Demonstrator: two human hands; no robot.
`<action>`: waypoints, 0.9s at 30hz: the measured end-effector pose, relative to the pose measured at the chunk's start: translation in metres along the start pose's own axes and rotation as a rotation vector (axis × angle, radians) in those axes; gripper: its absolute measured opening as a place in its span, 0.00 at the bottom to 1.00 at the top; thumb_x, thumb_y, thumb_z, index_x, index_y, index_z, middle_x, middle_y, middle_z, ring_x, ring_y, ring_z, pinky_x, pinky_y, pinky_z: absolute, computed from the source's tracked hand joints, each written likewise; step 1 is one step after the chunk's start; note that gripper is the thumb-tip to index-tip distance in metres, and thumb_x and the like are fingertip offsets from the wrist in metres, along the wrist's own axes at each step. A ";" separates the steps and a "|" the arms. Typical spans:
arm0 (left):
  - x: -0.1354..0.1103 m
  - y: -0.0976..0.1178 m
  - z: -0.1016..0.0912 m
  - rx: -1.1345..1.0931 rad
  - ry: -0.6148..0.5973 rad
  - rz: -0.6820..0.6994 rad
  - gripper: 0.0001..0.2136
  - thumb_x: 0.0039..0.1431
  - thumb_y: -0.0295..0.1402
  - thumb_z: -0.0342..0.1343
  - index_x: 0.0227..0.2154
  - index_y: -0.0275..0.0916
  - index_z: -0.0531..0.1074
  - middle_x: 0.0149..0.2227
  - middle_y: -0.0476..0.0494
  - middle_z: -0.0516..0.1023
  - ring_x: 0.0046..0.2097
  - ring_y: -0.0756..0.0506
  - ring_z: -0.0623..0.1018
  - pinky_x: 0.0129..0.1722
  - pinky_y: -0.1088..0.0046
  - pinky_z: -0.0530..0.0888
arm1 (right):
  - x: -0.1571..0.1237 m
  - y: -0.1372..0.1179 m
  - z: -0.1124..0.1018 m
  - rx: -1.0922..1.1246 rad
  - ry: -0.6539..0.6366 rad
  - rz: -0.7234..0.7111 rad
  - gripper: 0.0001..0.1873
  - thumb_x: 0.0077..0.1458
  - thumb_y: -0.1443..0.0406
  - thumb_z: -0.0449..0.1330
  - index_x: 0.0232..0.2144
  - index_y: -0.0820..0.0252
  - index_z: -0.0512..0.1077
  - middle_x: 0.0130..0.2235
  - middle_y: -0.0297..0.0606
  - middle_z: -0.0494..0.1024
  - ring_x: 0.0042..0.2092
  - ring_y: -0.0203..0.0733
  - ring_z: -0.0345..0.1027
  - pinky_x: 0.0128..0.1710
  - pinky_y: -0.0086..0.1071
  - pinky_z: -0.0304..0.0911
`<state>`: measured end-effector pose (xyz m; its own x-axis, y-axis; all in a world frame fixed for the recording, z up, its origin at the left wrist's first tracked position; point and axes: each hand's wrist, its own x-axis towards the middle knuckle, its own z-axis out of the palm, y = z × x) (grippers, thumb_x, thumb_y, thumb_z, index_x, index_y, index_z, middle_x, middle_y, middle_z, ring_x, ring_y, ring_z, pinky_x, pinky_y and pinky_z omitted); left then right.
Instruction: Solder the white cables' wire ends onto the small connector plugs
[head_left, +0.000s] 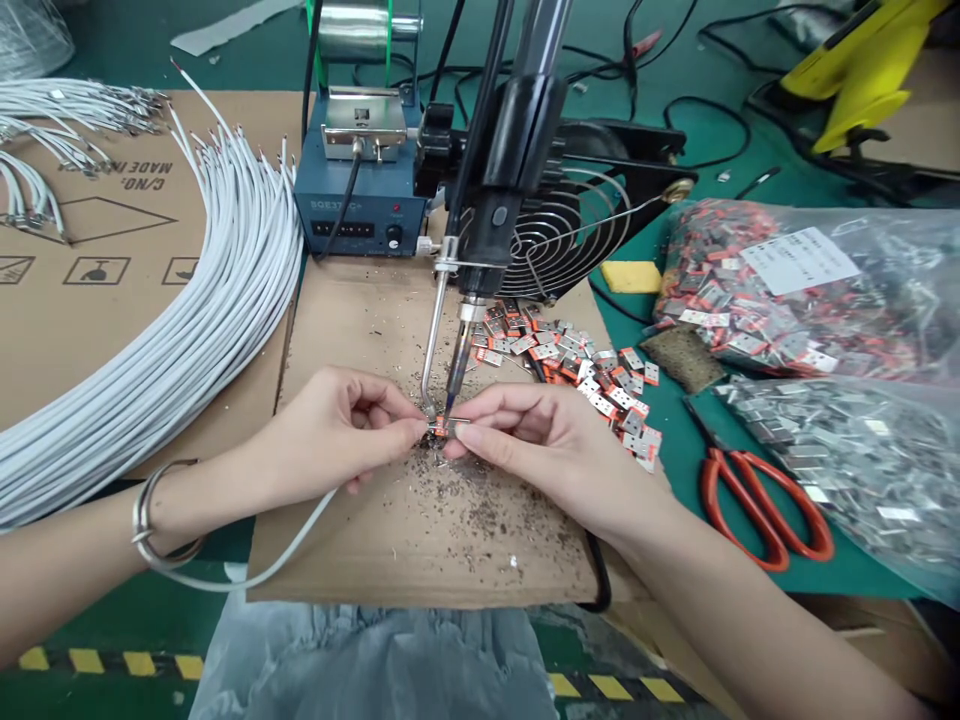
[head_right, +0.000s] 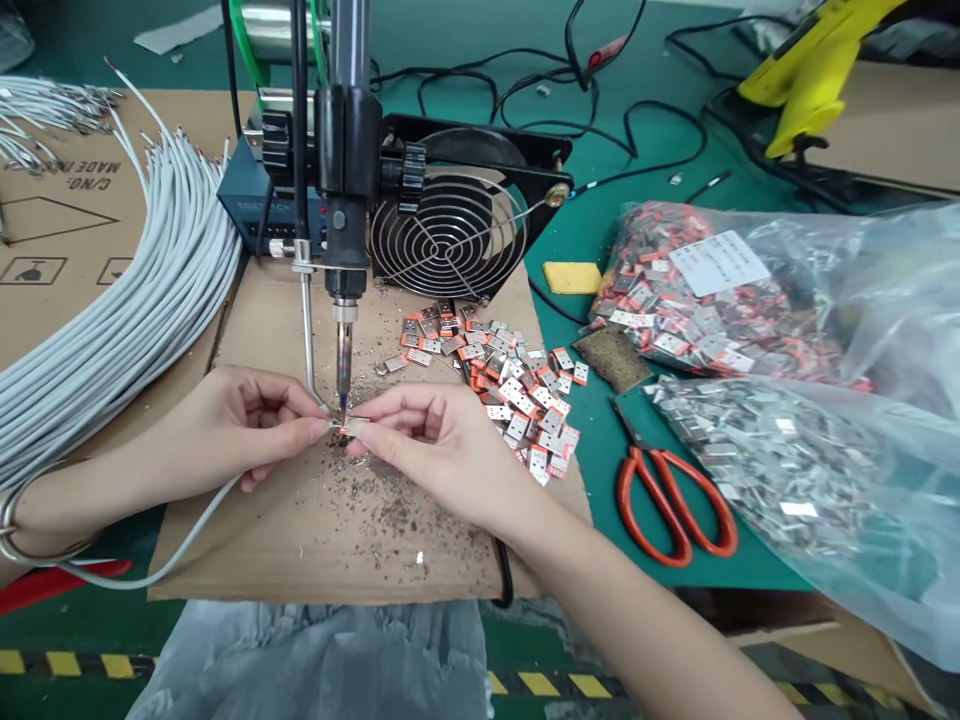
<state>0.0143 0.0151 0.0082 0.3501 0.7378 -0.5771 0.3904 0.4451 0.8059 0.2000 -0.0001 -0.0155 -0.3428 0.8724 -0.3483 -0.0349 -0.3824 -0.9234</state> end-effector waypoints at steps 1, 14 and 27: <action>0.000 0.000 0.000 0.000 0.001 0.005 0.03 0.49 0.28 0.57 0.25 0.35 0.71 0.12 0.59 0.64 0.13 0.58 0.63 0.12 0.87 0.64 | 0.000 0.000 0.000 0.003 0.001 -0.001 0.05 0.44 0.67 0.67 0.26 0.59 0.75 0.25 0.33 0.81 0.29 0.32 0.75 0.30 0.21 0.67; -0.001 -0.001 0.001 -0.029 0.003 0.036 0.03 0.49 0.28 0.57 0.23 0.35 0.71 0.13 0.59 0.63 0.13 0.58 0.63 0.11 0.87 0.63 | 0.000 0.000 -0.003 0.042 -0.012 0.011 0.06 0.44 0.64 0.67 0.27 0.59 0.76 0.25 0.34 0.80 0.29 0.34 0.75 0.29 0.24 0.68; 0.000 0.002 0.000 0.009 0.014 0.011 0.02 0.48 0.27 0.58 0.24 0.35 0.71 0.12 0.59 0.64 0.13 0.58 0.63 0.11 0.87 0.63 | -0.001 0.000 0.000 0.028 0.011 0.011 0.07 0.44 0.64 0.67 0.27 0.60 0.75 0.25 0.35 0.81 0.30 0.35 0.75 0.30 0.24 0.68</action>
<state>0.0151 0.0162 0.0094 0.3425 0.7499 -0.5660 0.3943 0.4321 0.8110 0.2003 -0.0007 -0.0156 -0.3330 0.8713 -0.3604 -0.0579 -0.4003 -0.9145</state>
